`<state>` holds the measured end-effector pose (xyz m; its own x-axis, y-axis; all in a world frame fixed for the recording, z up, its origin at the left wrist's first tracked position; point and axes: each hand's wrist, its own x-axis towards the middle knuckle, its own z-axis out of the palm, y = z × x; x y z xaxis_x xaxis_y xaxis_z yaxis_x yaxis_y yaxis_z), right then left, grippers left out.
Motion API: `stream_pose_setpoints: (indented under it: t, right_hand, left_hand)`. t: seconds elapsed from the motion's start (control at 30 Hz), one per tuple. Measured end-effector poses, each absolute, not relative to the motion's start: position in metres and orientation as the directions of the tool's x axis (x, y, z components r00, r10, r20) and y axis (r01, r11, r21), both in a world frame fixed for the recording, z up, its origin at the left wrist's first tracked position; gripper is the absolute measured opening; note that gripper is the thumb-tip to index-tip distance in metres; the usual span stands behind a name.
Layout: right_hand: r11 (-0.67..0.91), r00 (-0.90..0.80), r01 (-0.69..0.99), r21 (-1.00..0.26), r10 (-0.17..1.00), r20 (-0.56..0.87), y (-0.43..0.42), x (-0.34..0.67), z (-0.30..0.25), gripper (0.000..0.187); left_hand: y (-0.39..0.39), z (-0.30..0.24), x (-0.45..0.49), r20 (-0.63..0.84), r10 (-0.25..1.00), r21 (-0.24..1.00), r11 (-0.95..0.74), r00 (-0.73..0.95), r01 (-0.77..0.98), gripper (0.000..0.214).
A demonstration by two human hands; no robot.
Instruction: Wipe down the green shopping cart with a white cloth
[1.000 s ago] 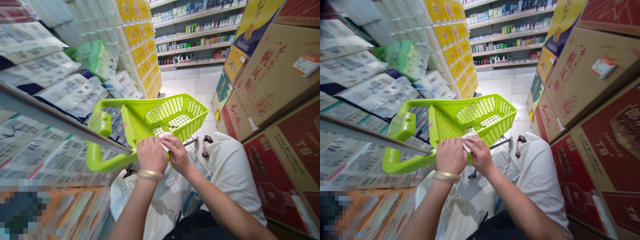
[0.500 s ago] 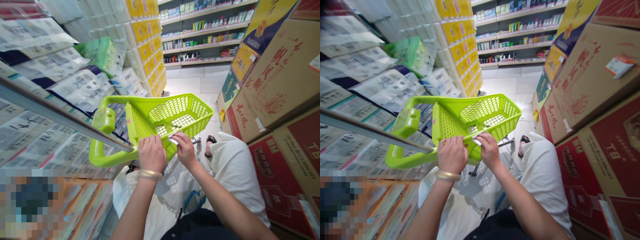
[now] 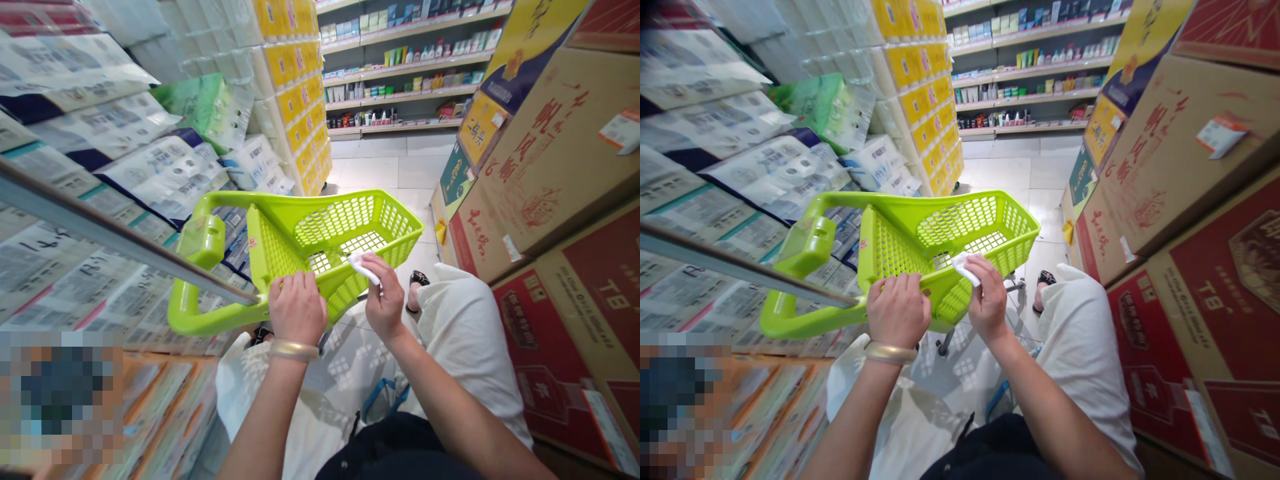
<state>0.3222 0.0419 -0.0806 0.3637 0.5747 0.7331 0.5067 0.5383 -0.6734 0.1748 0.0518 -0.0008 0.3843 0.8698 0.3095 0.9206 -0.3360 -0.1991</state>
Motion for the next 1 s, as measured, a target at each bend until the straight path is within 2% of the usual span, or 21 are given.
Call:
stream_pose_setpoints:
  t: [0.1, 0.2, 0.27, 0.43, 0.63, 0.87, 1.0]
  right_hand:
    - [0.544, 0.207, 0.590, -0.596, 0.612, 0.763, 0.045, 0.315, -0.079, 0.042]
    - [0.529, 0.047, 0.665, -0.527, 0.675, 0.736, 0.050, 0.307, -0.088, 0.046]
    - [0.491, 0.058, 0.695, -0.525, 0.690, 0.721, 0.052, 0.312, -0.098, 0.047]
    - [0.376, 0.221, 0.715, -0.589, 0.678, 0.701, 0.045, 0.320, -0.101, 0.044]
    - [0.548, 0.015, 0.642, -0.536, 0.690, 0.724, 0.027, 0.299, -0.091, 0.043]
    - [0.381, 0.236, 0.684, -0.622, 0.691, 0.683, 0.026, 0.324, -0.109, 0.046]
    - [0.494, 0.083, 0.648, -0.580, 0.712, 0.698, 0.018, 0.302, -0.103, 0.047]
  left_hand:
    - [0.047, -0.001, 0.174, 0.321, 0.864, -0.208, -0.335, 0.387, 0.919, 0.016]
    - [0.042, -0.002, 0.174, 0.336, 0.851, -0.212, -0.349, 0.404, 0.913, 0.018]
    - [0.038, -0.003, 0.174, 0.344, 0.844, -0.210, -0.358, 0.412, 0.910, 0.018]
    - [0.030, -0.003, 0.172, 0.349, 0.845, -0.192, -0.358, 0.404, 0.914, 0.019]
    - [0.021, -0.004, 0.168, 0.369, 0.837, -0.185, -0.361, 0.405, 0.914, 0.017]
    - [0.013, -0.006, 0.171, 0.391, 0.863, -0.142, -0.288, 0.321, 0.947, 0.017]
    - [0.010, -0.006, 0.172, 0.399, 0.863, -0.098, -0.296, 0.310, 0.950, 0.022]
